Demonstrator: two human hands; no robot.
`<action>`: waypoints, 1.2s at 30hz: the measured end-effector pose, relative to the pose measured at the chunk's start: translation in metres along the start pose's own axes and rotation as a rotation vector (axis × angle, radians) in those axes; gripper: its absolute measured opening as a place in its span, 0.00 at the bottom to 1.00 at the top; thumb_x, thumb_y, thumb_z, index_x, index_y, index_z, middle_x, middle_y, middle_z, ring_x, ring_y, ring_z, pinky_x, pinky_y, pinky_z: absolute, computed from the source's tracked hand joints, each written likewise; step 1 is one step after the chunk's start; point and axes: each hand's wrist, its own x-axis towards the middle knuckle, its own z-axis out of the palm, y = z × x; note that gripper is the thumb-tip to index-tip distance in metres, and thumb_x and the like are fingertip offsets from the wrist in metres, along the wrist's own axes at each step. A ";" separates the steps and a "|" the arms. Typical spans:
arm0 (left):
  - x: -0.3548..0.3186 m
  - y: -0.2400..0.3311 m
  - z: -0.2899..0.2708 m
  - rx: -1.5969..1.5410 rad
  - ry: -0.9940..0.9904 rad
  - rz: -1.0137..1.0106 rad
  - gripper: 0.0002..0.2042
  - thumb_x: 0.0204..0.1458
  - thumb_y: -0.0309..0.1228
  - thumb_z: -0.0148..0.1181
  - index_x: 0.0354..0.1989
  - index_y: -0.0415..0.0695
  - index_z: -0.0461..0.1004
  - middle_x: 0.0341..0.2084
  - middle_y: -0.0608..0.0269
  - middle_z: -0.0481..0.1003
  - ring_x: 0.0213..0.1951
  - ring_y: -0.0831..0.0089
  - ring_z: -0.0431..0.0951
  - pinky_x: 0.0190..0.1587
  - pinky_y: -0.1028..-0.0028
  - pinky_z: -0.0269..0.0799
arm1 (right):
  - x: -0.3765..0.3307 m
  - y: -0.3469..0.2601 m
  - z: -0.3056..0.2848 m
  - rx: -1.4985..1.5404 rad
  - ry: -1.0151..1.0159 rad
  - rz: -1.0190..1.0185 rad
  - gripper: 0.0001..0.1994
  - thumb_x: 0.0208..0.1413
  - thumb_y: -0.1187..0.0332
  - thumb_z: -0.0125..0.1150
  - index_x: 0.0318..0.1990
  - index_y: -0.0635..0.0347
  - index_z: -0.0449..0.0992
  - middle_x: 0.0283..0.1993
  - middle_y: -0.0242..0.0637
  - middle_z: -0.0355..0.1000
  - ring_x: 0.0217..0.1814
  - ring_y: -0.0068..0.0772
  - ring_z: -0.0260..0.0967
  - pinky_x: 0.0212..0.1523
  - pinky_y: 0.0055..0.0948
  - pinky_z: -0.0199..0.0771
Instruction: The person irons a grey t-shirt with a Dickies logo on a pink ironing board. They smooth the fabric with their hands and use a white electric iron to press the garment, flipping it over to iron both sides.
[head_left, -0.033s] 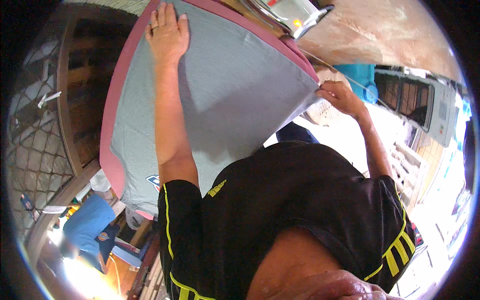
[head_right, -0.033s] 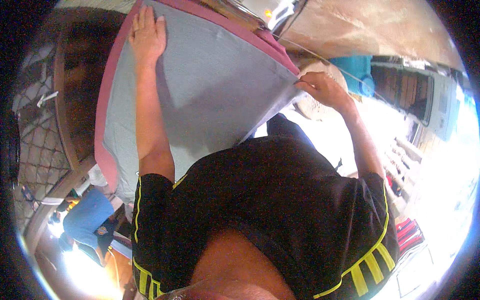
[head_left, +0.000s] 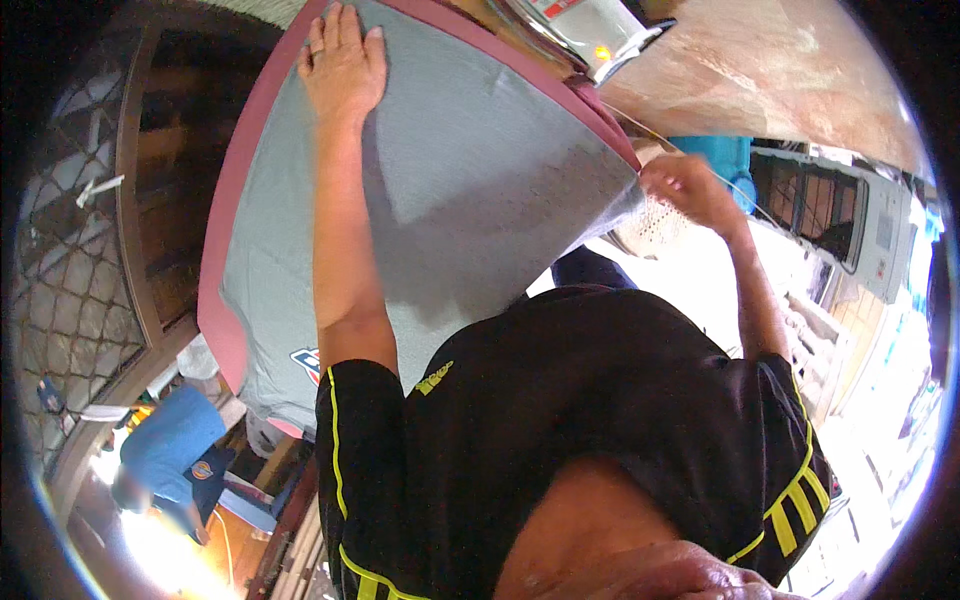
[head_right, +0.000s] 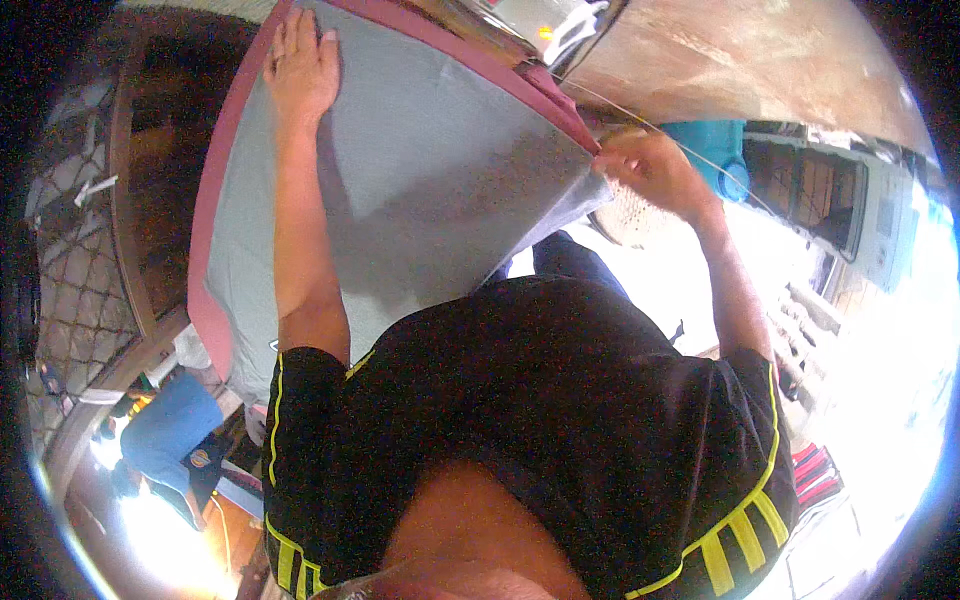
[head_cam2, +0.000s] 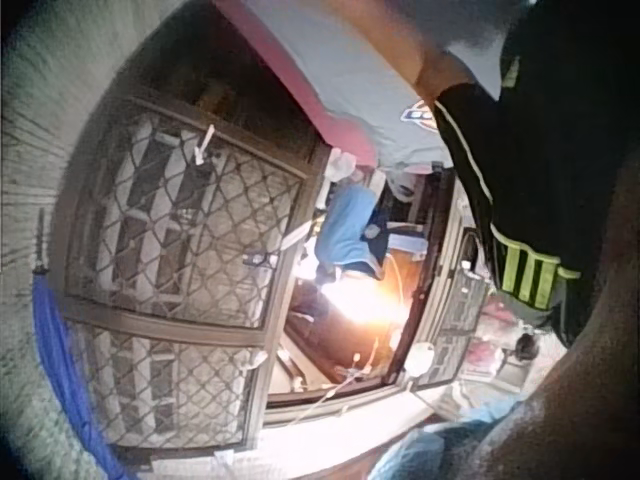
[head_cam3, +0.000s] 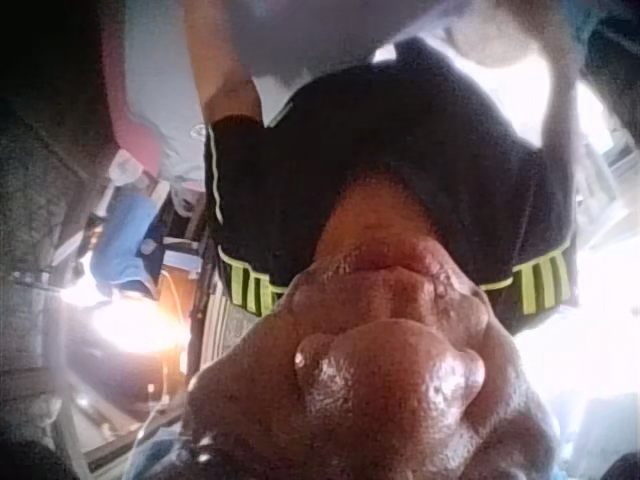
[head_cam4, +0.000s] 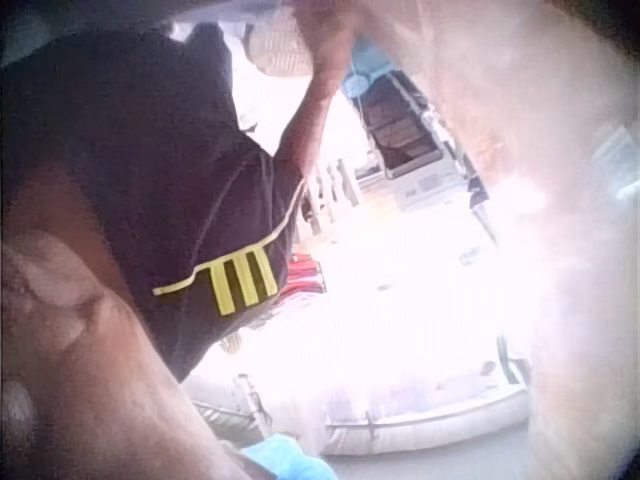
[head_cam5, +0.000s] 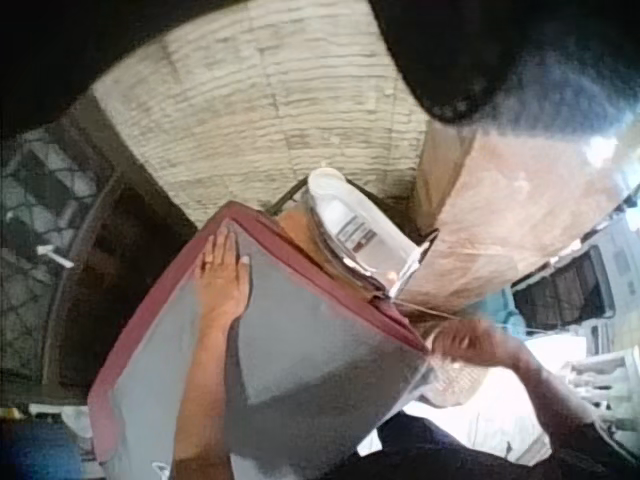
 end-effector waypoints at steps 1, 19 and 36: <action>-0.002 0.010 -0.007 0.027 -0.030 -0.021 0.28 0.64 0.47 0.41 0.69 0.47 0.60 0.71 0.61 0.56 0.72 0.58 0.53 0.71 0.53 0.46 | 0.003 -0.035 -0.021 -0.006 0.124 -0.051 0.11 0.64 0.65 0.58 0.41 0.65 0.78 0.32 0.37 0.77 0.33 0.26 0.75 0.33 0.29 0.75; -0.009 0.020 -0.018 0.028 -0.014 -0.103 0.28 0.64 0.44 0.42 0.69 0.42 0.60 0.71 0.59 0.56 0.72 0.61 0.53 0.70 0.56 0.46 | 0.131 -0.150 -0.100 -0.085 0.278 -0.047 0.15 0.62 0.60 0.58 0.45 0.64 0.73 0.27 0.37 0.73 0.26 0.27 0.71 0.27 0.29 0.72; 0.006 -0.071 0.002 -0.267 -0.041 0.167 0.25 0.61 0.41 0.48 0.65 0.46 0.66 0.69 0.60 0.60 0.70 0.62 0.57 0.67 0.52 0.51 | 0.084 -0.186 0.047 -0.127 0.421 -0.300 0.18 0.62 0.61 0.58 0.52 0.65 0.70 0.34 0.56 0.75 0.37 0.57 0.76 0.39 0.44 0.74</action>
